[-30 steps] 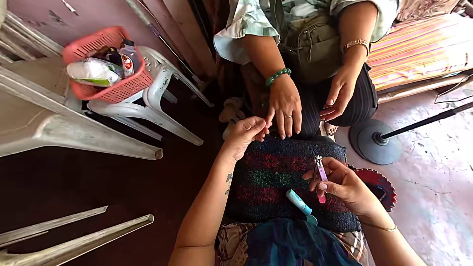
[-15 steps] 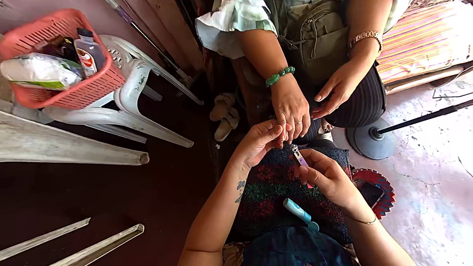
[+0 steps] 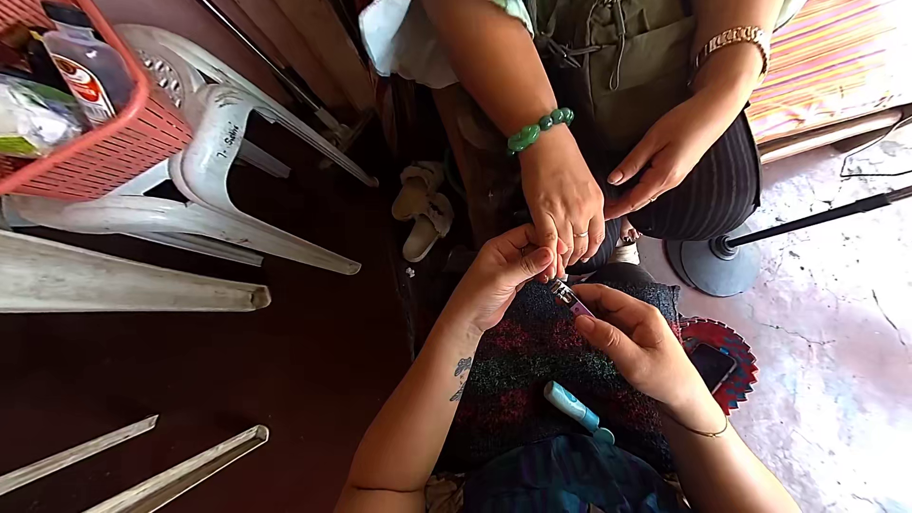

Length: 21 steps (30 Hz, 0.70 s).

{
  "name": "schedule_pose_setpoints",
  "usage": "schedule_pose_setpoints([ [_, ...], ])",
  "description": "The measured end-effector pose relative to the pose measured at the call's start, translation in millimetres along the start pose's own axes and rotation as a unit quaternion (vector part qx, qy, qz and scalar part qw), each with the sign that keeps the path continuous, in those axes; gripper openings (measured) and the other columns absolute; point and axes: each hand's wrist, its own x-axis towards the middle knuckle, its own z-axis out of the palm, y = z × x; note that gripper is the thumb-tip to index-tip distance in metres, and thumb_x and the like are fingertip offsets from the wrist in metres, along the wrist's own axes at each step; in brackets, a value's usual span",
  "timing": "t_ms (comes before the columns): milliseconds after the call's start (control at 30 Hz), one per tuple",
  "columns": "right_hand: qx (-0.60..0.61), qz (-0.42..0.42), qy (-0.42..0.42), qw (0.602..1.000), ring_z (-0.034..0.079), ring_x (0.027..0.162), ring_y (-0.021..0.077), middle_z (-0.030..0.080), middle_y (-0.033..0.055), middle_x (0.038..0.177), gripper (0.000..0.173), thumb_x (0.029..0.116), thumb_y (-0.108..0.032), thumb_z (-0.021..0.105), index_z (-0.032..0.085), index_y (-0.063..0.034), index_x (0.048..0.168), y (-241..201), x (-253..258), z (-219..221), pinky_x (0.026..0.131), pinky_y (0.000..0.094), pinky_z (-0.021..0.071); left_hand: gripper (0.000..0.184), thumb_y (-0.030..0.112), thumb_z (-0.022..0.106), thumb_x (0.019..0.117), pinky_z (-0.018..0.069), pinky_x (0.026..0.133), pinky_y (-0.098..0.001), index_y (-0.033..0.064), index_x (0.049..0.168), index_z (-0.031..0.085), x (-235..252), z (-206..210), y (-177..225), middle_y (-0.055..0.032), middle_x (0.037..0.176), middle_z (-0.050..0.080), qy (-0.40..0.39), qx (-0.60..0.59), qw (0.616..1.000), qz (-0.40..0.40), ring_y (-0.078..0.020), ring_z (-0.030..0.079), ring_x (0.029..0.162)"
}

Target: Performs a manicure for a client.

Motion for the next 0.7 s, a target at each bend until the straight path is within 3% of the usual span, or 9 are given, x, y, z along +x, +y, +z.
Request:
schedule_pose_setpoints([
  [267,0.015,0.003,-0.002,1.0,0.058,0.073,-0.0051,0.068,-0.0045,0.092,0.032,0.104,-0.02,0.053,0.066,0.0028,0.121,0.0,5.5,0.2,0.065,0.0119,0.0487,0.008,0.012,0.063,0.0992,0.0561,0.077,-0.0224,0.0109,0.104,0.069,0.1,-0.8,-1.1,-0.001,0.088,0.067,0.0,0.008,1.0,0.015,-0.0072,0.065,0.08],
  [433,0.164,0.068,-0.023,0.984,0.048,0.06,-0.0032,0.055,-0.0107,0.074,0.029,0.1064,-0.023,0.048,0.066,-0.0033,0.117,1.8,8.1,0.4,0.054,0.0128,0.0404,0.009,0.011,0.062,0.0996,0.0559,0.078,-0.0228,0.0103,0.106,0.068,-0.1,-0.7,-1.0,-0.0013,0.089,0.067,0.001,0.011,1.0,0.015,-0.0075,0.065,0.081],
  [700,0.266,0.117,-0.012,0.957,0.045,0.057,-0.0034,0.052,-0.0105,0.07,0.026,0.1052,-0.022,0.05,0.068,-0.0046,0.113,1.4,9.6,1.1,0.052,0.0119,0.0369,0.008,0.01,0.062,0.0992,0.056,0.078,-0.0225,0.0094,0.105,0.068,0.2,-0.7,-2.4,-0.0014,0.09,0.067,0.004,0.014,1.0,0.018,-0.0075,0.065,0.081],
])
